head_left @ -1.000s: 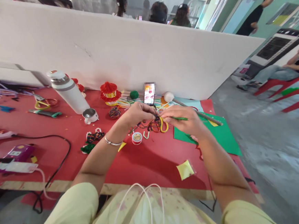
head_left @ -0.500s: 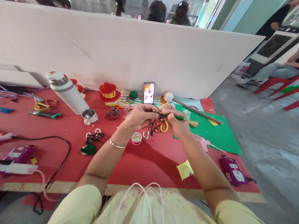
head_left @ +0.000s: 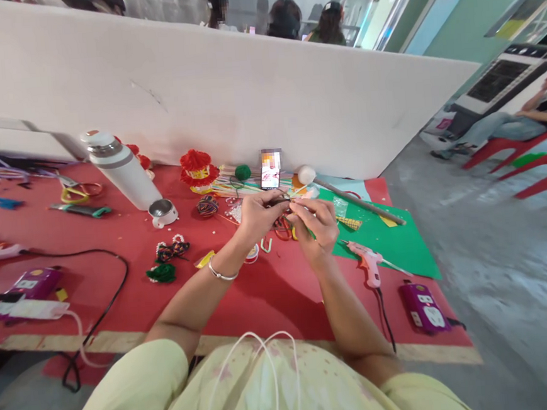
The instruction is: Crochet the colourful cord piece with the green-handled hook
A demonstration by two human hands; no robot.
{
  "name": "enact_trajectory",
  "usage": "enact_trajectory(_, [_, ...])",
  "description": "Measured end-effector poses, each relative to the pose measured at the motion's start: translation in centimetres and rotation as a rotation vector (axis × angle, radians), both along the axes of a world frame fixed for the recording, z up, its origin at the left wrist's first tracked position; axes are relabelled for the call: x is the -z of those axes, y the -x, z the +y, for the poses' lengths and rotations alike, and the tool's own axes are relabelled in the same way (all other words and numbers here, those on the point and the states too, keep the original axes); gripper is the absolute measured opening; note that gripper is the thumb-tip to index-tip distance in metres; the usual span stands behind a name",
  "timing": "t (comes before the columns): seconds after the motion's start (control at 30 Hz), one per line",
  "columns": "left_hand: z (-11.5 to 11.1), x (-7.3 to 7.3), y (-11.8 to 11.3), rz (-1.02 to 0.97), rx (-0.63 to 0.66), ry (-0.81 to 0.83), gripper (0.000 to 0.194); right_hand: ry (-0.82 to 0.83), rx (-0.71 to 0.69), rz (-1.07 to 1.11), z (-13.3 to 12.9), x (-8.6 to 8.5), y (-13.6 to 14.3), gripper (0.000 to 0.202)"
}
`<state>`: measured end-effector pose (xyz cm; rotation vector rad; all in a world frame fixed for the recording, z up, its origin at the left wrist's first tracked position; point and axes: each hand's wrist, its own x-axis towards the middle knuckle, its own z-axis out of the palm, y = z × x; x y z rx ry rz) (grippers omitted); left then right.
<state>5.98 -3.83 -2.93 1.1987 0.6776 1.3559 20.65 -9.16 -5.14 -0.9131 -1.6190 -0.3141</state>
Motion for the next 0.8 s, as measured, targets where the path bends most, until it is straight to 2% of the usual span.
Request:
enact_trajectory(0.07, [-0.5,0.1,-0.4,-0.066,-0.045,0.048,0.03,-0.075,0.063,-0.035,0.2,0.5,0.3,0.045])
enact_trajectory(0.13, [-0.7,-0.2,-0.2,-0.155,0.067,0.179,0.033,-0.135,0.034,0.0,0.6,1.0,0.3,0.044])
enact_trajectory(0.2, [-0.6,-0.8,0.5,-0.17,0.249,0.315,0.036,-0.131,-0.077,0.078,1.1,1.1,0.0,0.035])
enact_trajectory(0.27, [-0.3,-1.4,1.4,-0.143,0.333,0.374,0.037,-0.049,-0.234,0.146,1.5,0.6,-0.5,0.028])
enact_trajectory(0.37, [0.2,-2.0,2.6,-0.112,0.363,0.393,0.036,0.097,-0.445,0.168,1.6,-0.7,-1.7,0.028])
enact_trajectory(0.43, [0.4,-2.2,3.0,-0.102,0.376,0.398,0.032,0.165,-0.522,0.143,1.5,-1.6,-2.5,0.028])
enact_trajectory(0.63, [0.4,-2.3,3.1,-0.053,0.394,0.39,0.029,0.299,-0.556,0.025,1.1,-3.0,-4.5,0.026])
enact_trajectory(0.8, [0.8,-2.6,3.6,0.057,0.407,0.302,0.025,0.372,-0.596,-0.066,0.7,-4.1,-5.6,0.027])
